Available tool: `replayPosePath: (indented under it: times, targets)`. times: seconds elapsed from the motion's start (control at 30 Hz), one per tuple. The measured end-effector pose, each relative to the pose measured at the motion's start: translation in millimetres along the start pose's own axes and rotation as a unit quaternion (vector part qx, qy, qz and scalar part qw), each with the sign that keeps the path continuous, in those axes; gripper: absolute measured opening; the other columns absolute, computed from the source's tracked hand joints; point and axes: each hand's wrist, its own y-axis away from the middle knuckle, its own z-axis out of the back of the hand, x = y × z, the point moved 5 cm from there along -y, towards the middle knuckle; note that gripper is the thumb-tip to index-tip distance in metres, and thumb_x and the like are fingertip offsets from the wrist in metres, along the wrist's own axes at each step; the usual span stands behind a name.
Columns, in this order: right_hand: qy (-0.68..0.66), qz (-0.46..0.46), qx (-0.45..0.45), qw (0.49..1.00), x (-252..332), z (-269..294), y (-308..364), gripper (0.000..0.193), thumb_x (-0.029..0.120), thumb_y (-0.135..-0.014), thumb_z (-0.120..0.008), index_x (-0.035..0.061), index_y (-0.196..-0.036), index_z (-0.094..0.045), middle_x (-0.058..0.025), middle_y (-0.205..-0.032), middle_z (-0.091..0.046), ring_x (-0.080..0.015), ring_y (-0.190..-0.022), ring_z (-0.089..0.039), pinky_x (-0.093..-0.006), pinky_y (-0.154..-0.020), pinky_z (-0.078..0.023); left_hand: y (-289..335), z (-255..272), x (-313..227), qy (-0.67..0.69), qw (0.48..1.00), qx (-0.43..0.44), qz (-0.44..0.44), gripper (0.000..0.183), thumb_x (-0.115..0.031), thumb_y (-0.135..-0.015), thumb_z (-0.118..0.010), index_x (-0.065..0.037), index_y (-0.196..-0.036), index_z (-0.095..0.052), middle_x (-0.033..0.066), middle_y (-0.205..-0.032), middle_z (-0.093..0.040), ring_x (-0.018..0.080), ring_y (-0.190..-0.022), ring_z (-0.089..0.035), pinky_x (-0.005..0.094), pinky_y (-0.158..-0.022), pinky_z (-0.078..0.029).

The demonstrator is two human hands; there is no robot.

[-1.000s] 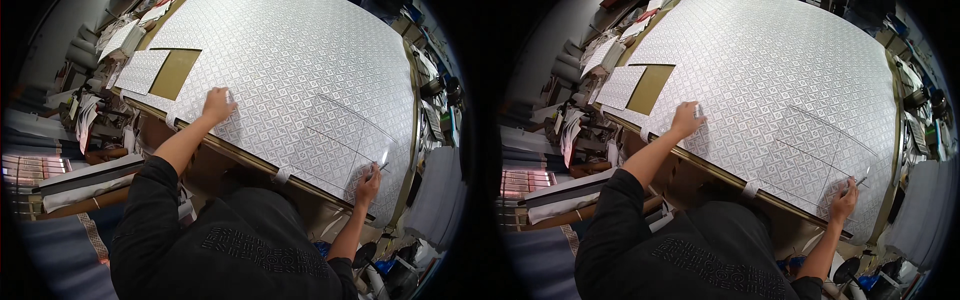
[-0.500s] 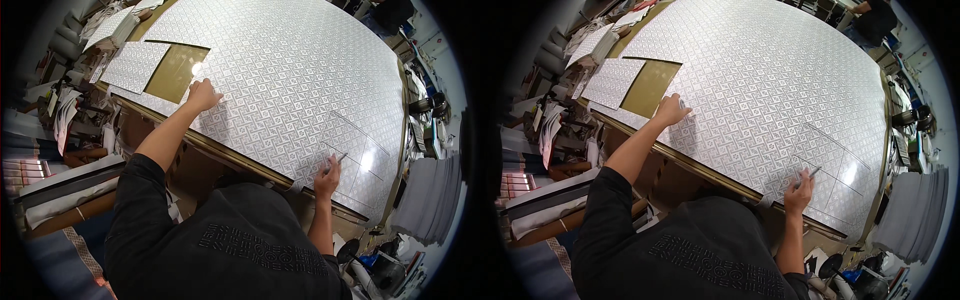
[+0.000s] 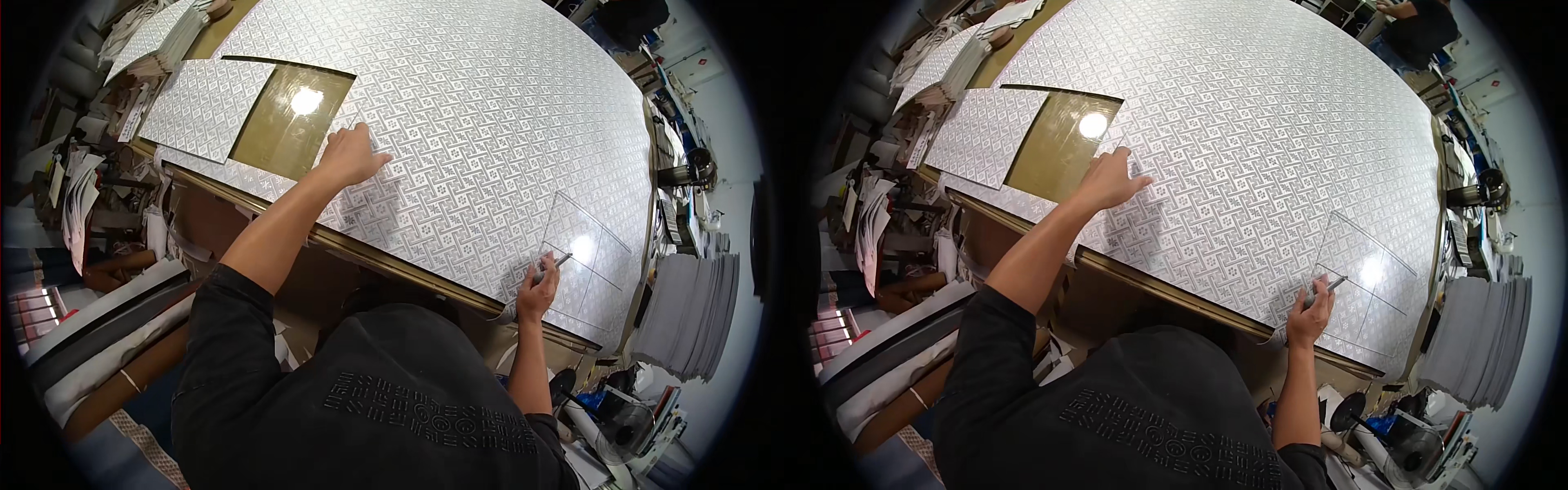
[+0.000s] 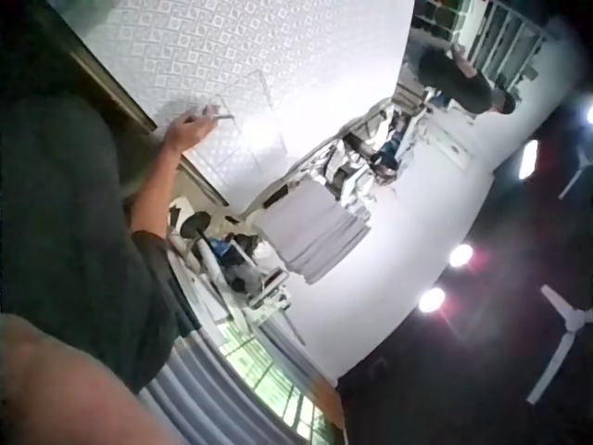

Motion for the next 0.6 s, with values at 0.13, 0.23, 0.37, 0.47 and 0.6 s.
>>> replayPosePath:
  times: [0.13, 0.23, 0.37, 0.47, 0.6]
  targets:
    - [0.004, -0.006, -0.001, 1.000, 4.3, -2.2, -1.4, 0.031, 0.007, -0.097, -0.066, 0.0028, -0.127, -0.058, -0.0249, -0.142, -0.062, -0.0448, -0.133, -0.057, -0.0534, -0.117, -0.040, -25.7, 16.3, 25.2, 0.062, 0.998, -0.016, 0.017, 0.067, -0.041, -0.089, -0.080, 0.010, -0.129, -0.061, 0.0299, -0.121, -0.070, 0.0421, -0.115, -0.068, 0.0476, -0.100, -0.053]
    - [-0.001, -0.007, -0.009, 1.000, 1.6, -3.8, -0.9, 0.031, 0.006, -0.097, -0.066, 0.0022, -0.127, -0.058, -0.0255, -0.141, -0.063, -0.0452, -0.133, -0.057, -0.0527, -0.115, -0.041, -36.7, 22.3, 48.1, 0.134, 0.989, 0.014, 0.063, 0.065, -0.043, -0.090, -0.079, 0.008, -0.127, -0.065, 0.0283, -0.119, -0.072, 0.0409, -0.111, -0.070, 0.0455, -0.099, -0.053]
    - [0.011, 0.020, -0.066, 0.998, -5.3, 0.2, 5.3, 0.032, 0.005, -0.097, -0.065, 0.0006, -0.128, -0.059, -0.0269, -0.141, -0.062, -0.0456, -0.133, -0.055, -0.0519, -0.112, -0.043, -14.9, 25.0, 20.5, 0.166, 0.984, -0.045, -0.042, 0.050, -0.040, -0.095, -0.075, 0.003, -0.120, -0.072, 0.0217, -0.110, -0.076, 0.0341, -0.101, -0.073, 0.0434, -0.093, -0.055]
    - [0.015, 0.018, -0.063, 0.998, -9.3, 3.3, 8.1, 0.032, 0.005, -0.098, -0.065, -0.0003, -0.129, -0.059, -0.0273, -0.141, -0.062, -0.0455, -0.134, -0.055, -0.0518, -0.113, -0.043, 10.8, 79.7, 11.1, 0.202, 0.975, -0.072, -0.049, 0.042, -0.036, -0.098, -0.071, 0.004, -0.113, -0.073, 0.0199, -0.103, -0.077, 0.0310, -0.093, -0.074, 0.0435, -0.089, -0.055]
    - [0.025, 0.016, -0.068, 0.997, -19.7, 0.1, 10.9, 0.032, 0.004, -0.098, -0.065, -0.0007, -0.129, -0.059, -0.0271, -0.140, -0.062, -0.0456, -0.134, -0.055, -0.0516, -0.112, -0.044, 5.4, 168.2, 80.5, 0.163, 0.982, -0.077, -0.059, 0.042, -0.036, -0.101, -0.068, 0.003, -0.114, -0.074, 0.0187, -0.101, -0.077, 0.0288, -0.086, -0.073, 0.0440, -0.085, -0.056]
